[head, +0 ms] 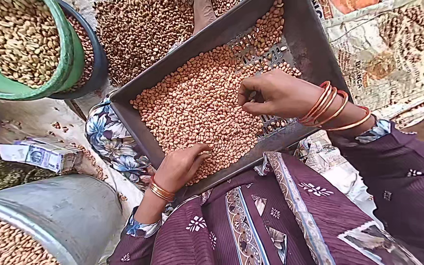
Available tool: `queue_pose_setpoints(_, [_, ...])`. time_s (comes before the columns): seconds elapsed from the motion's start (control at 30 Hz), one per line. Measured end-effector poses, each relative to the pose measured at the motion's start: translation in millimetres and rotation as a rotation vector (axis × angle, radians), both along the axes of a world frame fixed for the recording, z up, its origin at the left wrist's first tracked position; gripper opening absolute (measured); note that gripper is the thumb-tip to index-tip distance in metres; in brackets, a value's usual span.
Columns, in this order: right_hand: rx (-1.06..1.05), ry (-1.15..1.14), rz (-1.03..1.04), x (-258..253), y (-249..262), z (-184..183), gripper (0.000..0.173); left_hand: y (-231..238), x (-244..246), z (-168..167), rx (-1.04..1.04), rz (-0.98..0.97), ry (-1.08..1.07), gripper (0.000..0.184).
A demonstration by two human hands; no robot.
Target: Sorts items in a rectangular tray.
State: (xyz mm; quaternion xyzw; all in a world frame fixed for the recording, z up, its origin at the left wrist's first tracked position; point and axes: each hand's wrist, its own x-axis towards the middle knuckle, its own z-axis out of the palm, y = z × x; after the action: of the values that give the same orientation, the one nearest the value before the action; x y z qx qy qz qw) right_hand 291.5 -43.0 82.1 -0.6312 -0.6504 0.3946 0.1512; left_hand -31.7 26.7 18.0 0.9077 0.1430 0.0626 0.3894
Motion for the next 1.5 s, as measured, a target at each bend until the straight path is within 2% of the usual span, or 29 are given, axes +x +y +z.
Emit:
queue_pose_setpoints(0.13, [0.093,-0.080,0.071,-0.3,1.4,-14.8,0.016,-15.7,3.0,-6.0,0.264,0.023,0.032,0.027])
queue_pose_setpoints(0.2, [0.133,-0.072,0.098,-7.8,3.7,-23.7,0.014,-17.7,3.8,-7.1,0.274,0.031,0.028,0.026])
queue_pose_setpoints(0.27, [0.142,-0.101,0.095,-19.6,7.3,-30.6,0.011,-15.8,4.3,-6.3,0.198,0.047,0.024,0.025])
queue_pose_setpoints(0.33, [0.107,-0.164,0.086,-30.6,10.5,-32.6,0.009,-9.4,3.9,-1.7,-0.047,0.120,-0.028,0.023])
queue_pose_setpoints(0.43, [0.061,-0.214,0.092,-36.9,12.1,-32.5,0.010,0.3,1.5,5.7,-0.780,0.305,-0.225,0.015])
queue_pose_setpoints(0.47, [0.057,-0.216,0.097,-36.1,12.6,-32.8,0.011,5.0,1.8,7.9,-0.975,0.332,-0.290,0.020])
queue_pose_setpoints(0.5, [0.050,-0.215,0.102,-35.1,13.2,-32.8,0.012,9.8,2.9,9.1,-1.093,0.349,-0.347,0.026])
queue_pose_setpoints(0.53, [0.040,-0.214,0.106,-34.3,13.4,-32.5,0.012,14.3,5.2,10.3,-1.111,0.356,-0.374,0.033])
queue_pose_setpoints(0.6, [0.030,-0.192,0.115,-32.3,14.4,-31.9,0.014,22.4,13.6,12.6,-0.873,0.334,-0.334,0.039])
queue_pose_setpoints(0.7, [-0.028,-0.090,0.127,-27.6,16.6,-27.0,0.014,30.8,27.0,17.7,-0.188,0.240,-0.129,0.029])
queue_pose_setpoints(0.77, [-0.087,0.014,0.119,-24.5,16.9,-22.5,0.012,34.0,36.3,21.6,0.125,0.104,-0.008,0.022])
queue_pose_setpoints(0.87, [-0.115,0.167,0.064,-21.6,15.5,-16.6,0.005,39.8,59.7,16.6,0.331,0.017,0.101,0.027])
queue_pose_setpoints(0.97, [-0.176,0.475,0.006,-18.4,12.4,-11.4,0.005,41.1,73.2,7.8,0.404,-0.004,0.137,0.027])
queue_pose_setpoints(1.03, [-0.212,0.597,-0.040,-21.9,10.5,-8.9,0.014,41.8,76.0,6.6,0.377,-0.002,0.146,0.027])
queue_pose_setpoints(1.1, [-0.280,0.547,-0.016,-32.0,7.3,-7.8,0.017,44.3,74.3,8.6,0.254,0.032,0.102,0.026])
queue_pose_setpoints(1.13, [-0.266,0.482,0.062,-38.8,3.9,-11.8,0.015,46.3,71.6,9.8,0.157,0.061,0.061,0.026])
queue_pose_setpoints(1.17, [-0.199,0.398,0.165,-47.4,-1.5,-17.8,0.014,48.1,67.6,10.8,0.031,0.100,0.003,0.025])
queue_pose_setpoints(1.23, [-0.049,0.257,0.351,-66.0,-13.4,-27.3,0.013,50.2,56.9,12.8,-0.364,0.163,-0.161,0.022])
queue_pose_setpoints(1.3, [0.092,0.176,0.442,-83.7,-24.5,-32.1,0.010,49.2,43.1,14.6,-0.798,0.181,-0.313,0.023])
queue_pose_setpoints(1.33, [0.137,0.141,0.467,-91.0,-27.9,-33.7,0.009,48.6,35.3,14.9,-0.931,0.188,-0.361,0.028])
queue_pose_setpoints(1.4, [0.142,0.044,0.526,-100.5,-30.8,-33.6,0.011,45.8,19.4,15.3,-0.963,0.189,-0.383,0.037])
queue_pose_setpoints(1.5, [0.132,-0.079,0.547,-106.1,-31.9,-28.8,0.011,33.9,-1.0,22.5,-0.552,0.148,-0.234,0.035])
